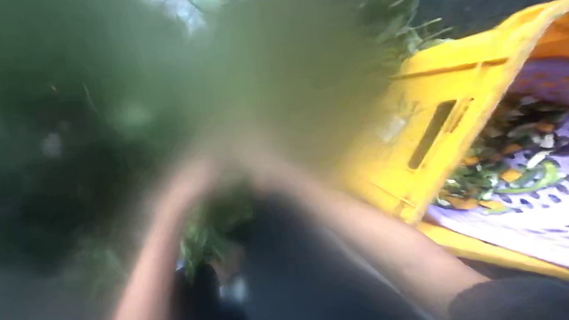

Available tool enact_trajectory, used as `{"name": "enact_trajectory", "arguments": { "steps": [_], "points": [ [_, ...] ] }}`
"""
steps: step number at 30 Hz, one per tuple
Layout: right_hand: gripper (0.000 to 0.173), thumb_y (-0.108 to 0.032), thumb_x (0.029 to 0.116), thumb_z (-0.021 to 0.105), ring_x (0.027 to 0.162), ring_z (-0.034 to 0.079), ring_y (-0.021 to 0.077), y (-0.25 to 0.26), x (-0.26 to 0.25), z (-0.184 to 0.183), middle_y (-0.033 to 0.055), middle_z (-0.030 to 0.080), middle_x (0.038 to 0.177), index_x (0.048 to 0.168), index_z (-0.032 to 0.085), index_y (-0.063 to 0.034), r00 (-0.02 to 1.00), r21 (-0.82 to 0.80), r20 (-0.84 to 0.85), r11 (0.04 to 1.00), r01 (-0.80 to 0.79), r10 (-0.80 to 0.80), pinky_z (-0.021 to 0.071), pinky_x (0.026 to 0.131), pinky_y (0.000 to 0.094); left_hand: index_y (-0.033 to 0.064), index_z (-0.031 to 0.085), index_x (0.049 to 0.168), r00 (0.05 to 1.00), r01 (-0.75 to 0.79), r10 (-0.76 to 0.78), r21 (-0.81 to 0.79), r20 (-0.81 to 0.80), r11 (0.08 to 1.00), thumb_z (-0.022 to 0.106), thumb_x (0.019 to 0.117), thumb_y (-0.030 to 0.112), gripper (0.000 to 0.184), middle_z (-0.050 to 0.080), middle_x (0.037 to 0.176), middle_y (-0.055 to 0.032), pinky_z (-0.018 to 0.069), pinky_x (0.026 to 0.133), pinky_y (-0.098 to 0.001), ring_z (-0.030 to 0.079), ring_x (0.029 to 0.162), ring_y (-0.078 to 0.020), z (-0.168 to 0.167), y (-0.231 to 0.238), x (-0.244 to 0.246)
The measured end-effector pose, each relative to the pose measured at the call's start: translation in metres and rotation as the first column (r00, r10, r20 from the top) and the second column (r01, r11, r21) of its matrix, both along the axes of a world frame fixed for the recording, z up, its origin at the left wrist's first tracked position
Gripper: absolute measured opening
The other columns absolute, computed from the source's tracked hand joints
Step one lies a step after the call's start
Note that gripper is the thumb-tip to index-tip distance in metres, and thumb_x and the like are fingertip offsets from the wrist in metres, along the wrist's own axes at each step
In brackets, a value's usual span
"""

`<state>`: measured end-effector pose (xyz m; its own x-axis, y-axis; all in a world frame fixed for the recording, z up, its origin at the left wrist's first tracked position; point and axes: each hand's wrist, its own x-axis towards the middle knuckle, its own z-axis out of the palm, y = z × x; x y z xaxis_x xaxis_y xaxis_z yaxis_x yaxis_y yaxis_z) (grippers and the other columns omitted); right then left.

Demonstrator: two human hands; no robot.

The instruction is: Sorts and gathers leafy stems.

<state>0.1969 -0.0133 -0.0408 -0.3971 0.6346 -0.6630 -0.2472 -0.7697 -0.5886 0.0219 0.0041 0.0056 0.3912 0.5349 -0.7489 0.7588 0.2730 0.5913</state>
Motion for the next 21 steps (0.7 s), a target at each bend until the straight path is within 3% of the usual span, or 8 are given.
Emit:
{"name": "enact_trajectory", "arguments": {
  "steps": [2,5,7,9,11,15,18,21],
  "points": [
    [0.055,-0.043,0.1035,0.060,0.112,0.068,0.0242,0.010,-0.008,-0.024,0.0123,0.067,0.127,0.143,0.050,-0.0057,0.983,0.096,-0.039,0.980,-0.173,0.177,0.0600,0.093,0.0469,0.0097,0.057,0.125,0.944,0.090,-0.044,0.127,-0.328,0.988,0.043,0.1106,0.035,0.032,0.068,0.087,-0.0127,0.0575,0.070,-0.0541,0.069,0.078,-0.0300,0.032,-0.002,-0.009],
    [0.034,-0.033,0.1062,0.057,0.090,0.074,0.0193,0.005,0.017,-0.034,0.0061,0.074,0.113,0.134,0.061,-0.0137,0.875,0.302,0.432,0.878,-0.371,0.221,0.0640,0.076,0.0418,0.0021,0.052,0.128,0.742,0.078,0.060,0.176,-0.667,0.981,0.046,0.1096,0.030,0.034,0.067,0.088,-0.0240,0.0551,0.068,-0.0634,0.069,0.080,-0.0452,0.054,-0.005,-0.028],
    [0.026,-0.027,0.1036,0.059,0.083,0.072,0.0237,-0.012,0.032,-0.046,0.0089,0.073,0.103,0.125,0.065,-0.0133,0.660,0.322,0.741,0.795,-0.514,0.127,0.0600,0.074,0.0487,-0.0025,0.051,0.127,0.670,0.084,0.118,0.232,-0.733,0.969,0.045,0.1091,0.022,0.032,0.066,0.099,-0.0281,0.0555,0.070,-0.0649,0.069,0.085,-0.0485,0.037,-0.017,-0.042],
    [0.020,-0.026,0.0998,0.062,0.068,0.067,0.0238,-0.033,0.046,-0.076,0.0080,0.070,0.083,0.113,0.069,-0.0134,0.519,0.311,0.852,0.738,-0.599,0.062,0.0567,0.062,0.0492,-0.0059,0.053,0.126,0.673,0.087,0.120,0.240,-0.730,0.967,0.048,0.1067,0.016,0.030,0.065,0.110,-0.0299,0.0557,0.074,-0.0651,0.069,0.091,-0.0489,-0.001,-0.031,-0.051],
    [0.021,-0.032,0.0993,0.062,0.063,0.067,0.0245,-0.055,0.059,-0.096,0.0070,0.070,0.077,0.110,0.071,-0.0158,0.455,0.182,0.876,0.763,-0.620,0.161,0.0561,0.057,0.0513,-0.0072,0.055,0.128,0.716,0.088,0.070,0.190,-0.695,0.978,0.050,0.1023,0.010,0.031,0.064,0.118,-0.0304,0.0553,0.080,-0.0643,0.068,0.100,-0.0484,-0.050,-0.053,-0.063],
    [0.042,-0.040,0.0991,0.066,0.086,0.070,0.0294,-0.065,0.074,-0.108,0.0109,0.072,0.098,0.129,0.062,-0.0103,0.495,-0.143,0.768,0.862,-0.486,0.407,0.0569,0.080,0.0573,-0.0082,0.054,0.132,0.749,0.017,0.121,0.200,-0.652,0.980,0.048,0.1041,0.011,0.034,0.060,0.126,-0.0324,0.0534,0.090,-0.0643,0.064,0.111,-0.0499,-0.127,-0.078,-0.079],
    [0.054,-0.041,0.0954,0.070,0.071,0.070,0.0216,-0.074,0.069,-0.122,0.0079,0.071,0.095,0.136,0.055,-0.0094,0.596,-0.070,0.784,0.979,-0.192,0.173,0.0619,0.062,0.0453,-0.0111,0.054,0.133,0.677,-0.066,0.294,0.343,-0.675,0.937,0.054,0.1005,0.015,0.042,0.052,0.138,-0.0354,0.0431,0.104,-0.0672,0.052,0.128,-0.0526,-0.157,-0.075,-0.080],
    [0.058,-0.034,0.0987,0.066,0.079,0.069,0.0206,-0.048,0.051,-0.097,0.0095,0.069,0.105,0.147,0.047,-0.0081,0.641,-0.060,0.755,0.988,-0.140,0.137,0.0610,0.070,0.0424,-0.0087,0.047,0.145,0.608,-0.186,0.446,0.428,-0.657,0.885,0.069,0.0930,0.023,0.065,0.042,0.149,-0.0364,0.0276,0.111,-0.0745,0.037,0.141,-0.0555,-0.136,-0.069,-0.060]
  ]
}}
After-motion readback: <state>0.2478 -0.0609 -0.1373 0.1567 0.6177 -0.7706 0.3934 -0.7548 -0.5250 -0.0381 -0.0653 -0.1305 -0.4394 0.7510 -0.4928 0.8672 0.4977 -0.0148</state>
